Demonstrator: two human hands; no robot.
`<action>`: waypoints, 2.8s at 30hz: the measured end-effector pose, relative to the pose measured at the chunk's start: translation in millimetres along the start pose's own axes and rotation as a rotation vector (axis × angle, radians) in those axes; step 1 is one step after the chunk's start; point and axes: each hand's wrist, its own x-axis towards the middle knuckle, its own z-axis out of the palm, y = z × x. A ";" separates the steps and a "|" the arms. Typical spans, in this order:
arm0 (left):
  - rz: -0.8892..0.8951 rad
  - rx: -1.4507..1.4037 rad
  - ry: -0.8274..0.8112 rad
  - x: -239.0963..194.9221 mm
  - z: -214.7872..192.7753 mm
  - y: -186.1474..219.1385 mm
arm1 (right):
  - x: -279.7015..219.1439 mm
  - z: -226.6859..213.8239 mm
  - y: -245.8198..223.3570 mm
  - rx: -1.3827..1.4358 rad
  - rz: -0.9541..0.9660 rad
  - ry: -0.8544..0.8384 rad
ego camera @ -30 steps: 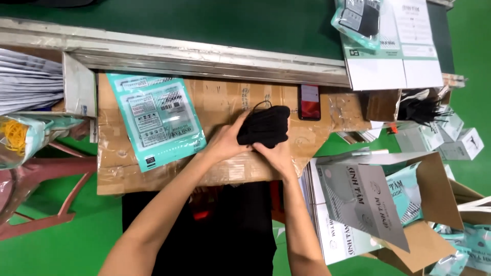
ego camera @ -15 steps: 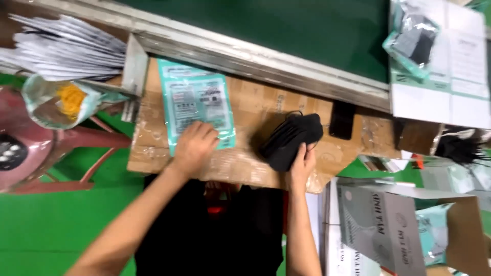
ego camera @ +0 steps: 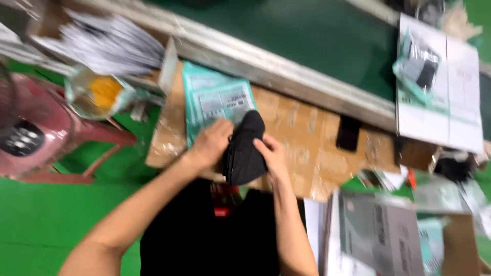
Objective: The person picks black face masks from the conveyor, inserts them into teal pouches and white retail boxes, folds the box flaps closed, and seals the boxes using an orange tape dispenser, placing finished boxes aside.
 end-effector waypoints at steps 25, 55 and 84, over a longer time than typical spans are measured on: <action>-1.068 -0.973 0.283 -8.4 27.5 102.7 | -66.3 -31.5 5.0 0.271 -0.107 -0.062; -0.447 -0.650 0.002 125.6 -15.1 221.4 | -139.1 -143.2 -94.4 0.399 -0.656 0.411; -0.877 -1.487 -0.123 202.1 93.6 76.5 | 186.3 -292.5 -260.8 -1.712 -0.752 1.092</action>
